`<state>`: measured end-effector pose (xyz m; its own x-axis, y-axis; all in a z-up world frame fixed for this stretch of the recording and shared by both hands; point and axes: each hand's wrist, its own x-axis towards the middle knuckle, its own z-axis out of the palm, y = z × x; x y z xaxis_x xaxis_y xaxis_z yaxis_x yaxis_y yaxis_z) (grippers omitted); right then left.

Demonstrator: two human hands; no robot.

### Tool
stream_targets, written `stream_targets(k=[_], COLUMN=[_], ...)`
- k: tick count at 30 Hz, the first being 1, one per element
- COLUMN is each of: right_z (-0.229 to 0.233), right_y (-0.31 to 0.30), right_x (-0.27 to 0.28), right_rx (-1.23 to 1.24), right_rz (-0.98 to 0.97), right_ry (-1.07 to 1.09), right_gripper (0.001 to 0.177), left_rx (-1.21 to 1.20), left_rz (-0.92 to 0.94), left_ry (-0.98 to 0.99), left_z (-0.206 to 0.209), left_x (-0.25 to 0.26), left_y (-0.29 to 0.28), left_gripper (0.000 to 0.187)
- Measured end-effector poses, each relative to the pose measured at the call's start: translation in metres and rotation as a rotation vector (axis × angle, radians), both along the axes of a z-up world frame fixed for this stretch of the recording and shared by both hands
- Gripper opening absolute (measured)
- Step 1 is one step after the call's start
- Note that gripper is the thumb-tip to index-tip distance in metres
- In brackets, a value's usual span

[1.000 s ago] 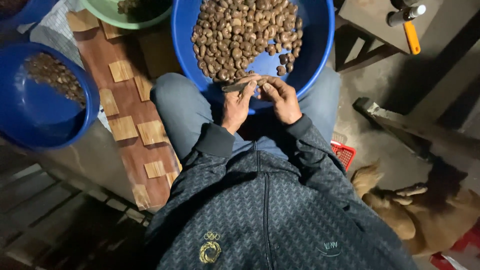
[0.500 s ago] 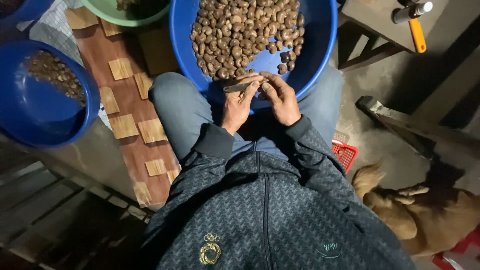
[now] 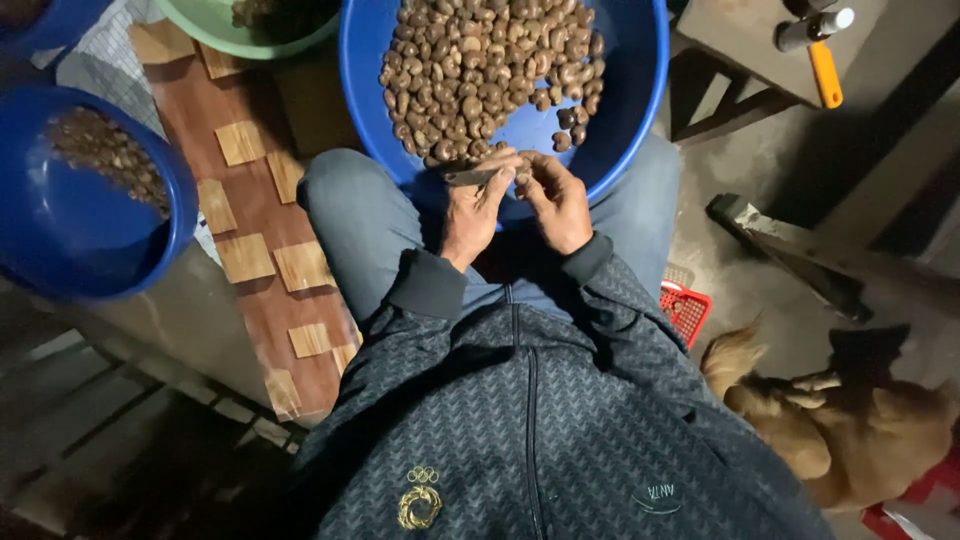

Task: Using a small metal tool to pry open and remove the shells from nuts, then sorting them into containers.

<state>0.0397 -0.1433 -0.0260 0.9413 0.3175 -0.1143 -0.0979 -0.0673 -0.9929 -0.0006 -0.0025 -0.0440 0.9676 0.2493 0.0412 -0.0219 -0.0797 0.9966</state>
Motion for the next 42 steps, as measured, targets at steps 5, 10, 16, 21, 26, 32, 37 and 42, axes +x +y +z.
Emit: stream_targets(k=[5,10,16,21,26,32,37,42], right_z=[0.0,-0.011,-0.011,-0.003,-0.005,0.004,0.01,0.02], right_y=[-0.001,-0.001,0.0,0.001,0.0,-0.001,0.0,0.001], right_x=[-0.001,-0.001,-0.007,-0.005,-0.001,0.0,0.001,0.0], right_rx=[-0.046,-0.069,-0.09,-0.13,-0.076,0.027,0.007,0.037], right_rz=[0.003,0.003,-0.036,-0.029,-0.014,-0.036,-0.053,-0.068], right_ry=[-0.018,-0.032,-0.076,-0.088,-0.032,0.057,0.058,0.09], right_gripper=[0.026,0.027,0.026,0.027,0.024,0.022,0.02,0.019], left_rx=[-0.025,0.02,-0.012,-0.013,-0.003,-0.021,-0.045,-0.076], left_rz=[-0.007,-0.022,-0.002,0.014,0.037,0.051,0.017,0.014], left_ry=[0.02,0.04,0.025,0.029,0.041,0.033,0.014,0.021], left_z=[0.012,0.009,0.006,0.013,0.026,0.026,0.024,0.022], left_x=[-0.002,0.001,-0.003,-0.003,-0.001,-0.002,-0.001,-0.001], left_y=[-0.002,0.001,-0.004,-0.003,-0.002,-0.003,-0.002,-0.001], left_gripper=[0.022,0.021,0.024,0.023,0.021,0.021,0.021,0.022])
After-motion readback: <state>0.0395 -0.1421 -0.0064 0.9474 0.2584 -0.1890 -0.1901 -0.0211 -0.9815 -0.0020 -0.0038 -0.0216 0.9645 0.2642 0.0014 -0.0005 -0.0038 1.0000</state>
